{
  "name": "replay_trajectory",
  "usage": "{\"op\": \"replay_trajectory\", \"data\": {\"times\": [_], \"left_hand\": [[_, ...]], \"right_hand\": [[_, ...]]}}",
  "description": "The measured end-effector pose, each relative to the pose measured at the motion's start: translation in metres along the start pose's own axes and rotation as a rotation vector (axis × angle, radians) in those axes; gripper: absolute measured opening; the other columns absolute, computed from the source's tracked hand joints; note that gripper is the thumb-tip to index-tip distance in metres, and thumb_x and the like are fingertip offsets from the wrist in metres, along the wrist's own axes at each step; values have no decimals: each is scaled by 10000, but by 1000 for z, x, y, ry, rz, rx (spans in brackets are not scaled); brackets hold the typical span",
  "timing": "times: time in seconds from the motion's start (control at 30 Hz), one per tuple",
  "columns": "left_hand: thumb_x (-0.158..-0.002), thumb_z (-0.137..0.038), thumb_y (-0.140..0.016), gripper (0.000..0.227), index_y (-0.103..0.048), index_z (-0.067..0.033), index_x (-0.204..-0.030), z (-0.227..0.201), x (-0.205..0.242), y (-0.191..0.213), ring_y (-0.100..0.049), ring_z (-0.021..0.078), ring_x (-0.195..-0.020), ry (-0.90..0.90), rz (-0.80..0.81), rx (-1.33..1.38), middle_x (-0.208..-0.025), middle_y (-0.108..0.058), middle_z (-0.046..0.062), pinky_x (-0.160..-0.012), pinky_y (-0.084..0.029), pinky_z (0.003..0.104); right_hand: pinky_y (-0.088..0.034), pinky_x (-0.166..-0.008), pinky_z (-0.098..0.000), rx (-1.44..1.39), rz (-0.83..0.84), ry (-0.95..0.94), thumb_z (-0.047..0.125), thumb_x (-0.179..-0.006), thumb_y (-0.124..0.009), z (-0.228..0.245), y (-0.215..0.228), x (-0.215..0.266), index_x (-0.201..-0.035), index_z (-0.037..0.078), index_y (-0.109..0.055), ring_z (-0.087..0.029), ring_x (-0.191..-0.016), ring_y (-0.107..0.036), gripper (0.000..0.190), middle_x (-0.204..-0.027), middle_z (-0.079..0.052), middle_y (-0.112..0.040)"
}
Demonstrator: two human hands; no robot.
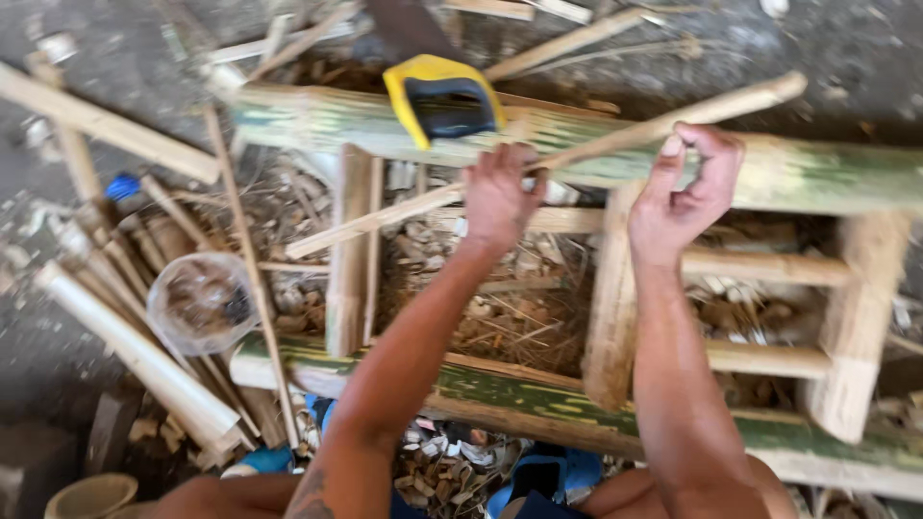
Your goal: The person assembles a bamboo frame by cutting bamboo strips to size with a hand saw and nailing them into place with a hammer. The person repeatedly measures, cuts, and fastens bamboo pieces to construct the frame structure.
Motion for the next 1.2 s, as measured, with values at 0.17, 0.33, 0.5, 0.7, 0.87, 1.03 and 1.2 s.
{"op": "replay_trajectory", "data": {"times": [0.17,0.33,0.5,0.7,0.87,1.03,1.2], "left_hand": [[-942,-269,-714,165,-655,-132,-1014,208,-19,129,-716,242,-797,274,-215,41,-910,-700,48,-707,-592,441],[-839,-392,-748,339,-683,-76,-943,380,-10,193,-741,304,-818,598,-208,89,-908,-773,120,-797,-575,453],[-819,-489,-787,447,-717,-91,-1012,463,-10,203,-712,338,-927,700,-169,75,-993,-753,165,-832,-557,465],[-768,-485,-806,589,-632,-107,-1185,486,-45,180,-711,327,-982,690,80,116,-1048,-745,168,-858,-555,443],[-776,-528,-842,718,-607,-41,-1248,502,-61,162,-705,344,-1034,580,167,140,-1088,-716,217,-905,-559,418],[-805,-500,-773,532,-765,-72,-1122,512,-72,151,-730,316,-1026,561,372,249,-1090,-754,164,-947,-552,392],[-888,-541,-723,567,-769,-14,-1093,505,-67,156,-704,327,-1024,616,491,287,-1068,-755,204,-965,-535,418]], "right_hand": [[-513,-1083,-437,132,615,12,77,-1019,-662,22,-184,61,-1392,60,-600,-289,-1269,-586,379,-1339,-149,-615],[-265,-1118,-637,865,1089,249,85,-746,-703,-8,-298,85,-1527,67,-495,-334,-1359,-383,809,-1424,-199,-469],[-495,-900,-535,689,1060,48,171,-757,-831,12,-289,80,-1233,31,-580,-370,-1032,-607,556,-1138,-203,-597],[-585,-605,-278,-198,525,-112,-98,-970,-647,110,-246,131,-1156,-17,-547,-169,-741,-667,227,-938,-86,-648],[-569,-582,-255,-256,610,13,-47,-924,-638,166,-269,181,-1118,-4,-586,-123,-691,-681,205,-908,-62,-674],[-617,-629,-262,-308,612,-170,53,-950,-694,164,-283,206,-1089,20,-597,-133,-769,-695,173,-932,-61,-681],[-555,-686,-263,-215,744,-184,9,-941,-700,158,-299,232,-1039,21,-598,-115,-785,-679,142,-900,-43,-692]]}}
Point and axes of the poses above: each hand's wrist, its own x-axis away from the middle knuckle, its own y-axis out of the back of the hand, z = x × y, the point moved 7 cm from there along -x, towards the middle knuckle
